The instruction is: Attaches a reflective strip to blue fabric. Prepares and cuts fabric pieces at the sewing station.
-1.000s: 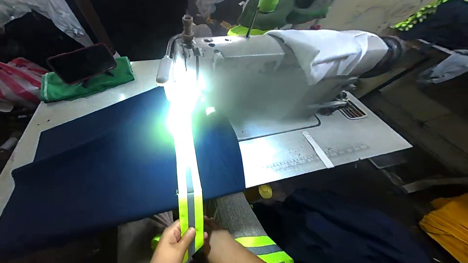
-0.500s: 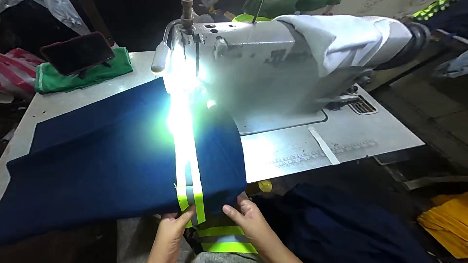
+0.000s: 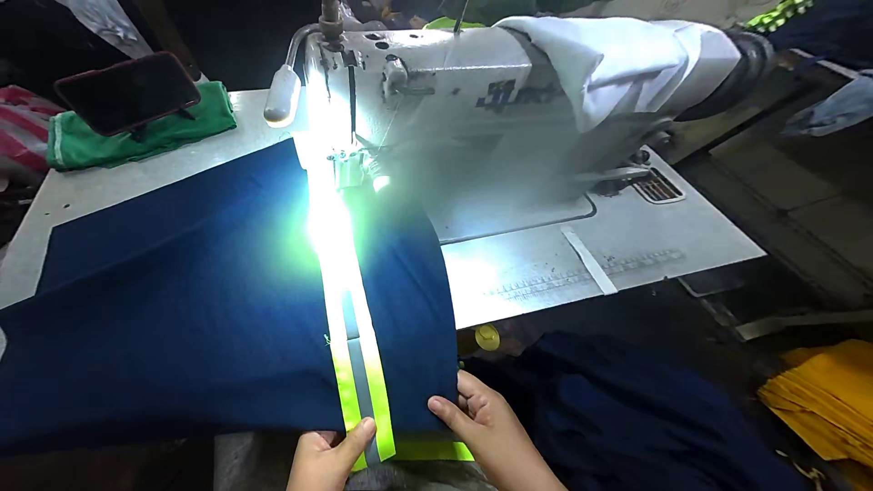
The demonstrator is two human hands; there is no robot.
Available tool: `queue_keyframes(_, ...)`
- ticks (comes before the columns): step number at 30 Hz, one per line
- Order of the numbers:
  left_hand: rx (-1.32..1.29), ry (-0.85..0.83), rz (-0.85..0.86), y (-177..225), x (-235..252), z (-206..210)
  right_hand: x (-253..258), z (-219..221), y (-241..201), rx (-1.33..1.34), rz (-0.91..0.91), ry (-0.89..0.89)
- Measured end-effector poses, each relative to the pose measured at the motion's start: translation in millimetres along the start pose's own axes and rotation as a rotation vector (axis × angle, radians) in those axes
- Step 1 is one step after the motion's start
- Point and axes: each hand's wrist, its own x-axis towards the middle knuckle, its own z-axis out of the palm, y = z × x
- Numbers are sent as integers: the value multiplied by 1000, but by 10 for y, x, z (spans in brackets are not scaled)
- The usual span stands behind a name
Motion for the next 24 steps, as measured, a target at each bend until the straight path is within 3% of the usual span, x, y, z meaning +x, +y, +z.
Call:
queue_keyframes(2, 4, -2, 14, 1, 2, 1, 44, -23, -57, -337, -240, 138)
queue_keyframes(5, 20, 8, 32, -39, 14, -5, 233, 43, -340, -599, -625, 254)
queue_keyframes(11, 95, -3, 61, -87, 39, -24, 596, 334, -436, -1019, -885, 91)
queue_keyframes(13, 410, -107, 25, -57, 68, -153, 609, 336, -373, -1095, -948, 102)
queue_keyframes(16, 1224, -305, 29, 271, 48, -242, 609, 329, -342, -1128, -980, 120)
queue_keyframes(18, 1370, -153, 285, 531, -20, -137, 607, 330, -336, -1121, -973, 125)
queue_keyframes(20, 1333, 105, 625, 717, 58, -34, 620, 330, -323, -1093, -969, 131)
queue_keyframes(21, 1346, 206, 714, 769, 149, 2, 626, 327, -318, -1075, -958, 129)
queue_keyframes(24, 1420, 357, 756, 720, 436, 82, 648, 309, -331, -985, -901, 118)
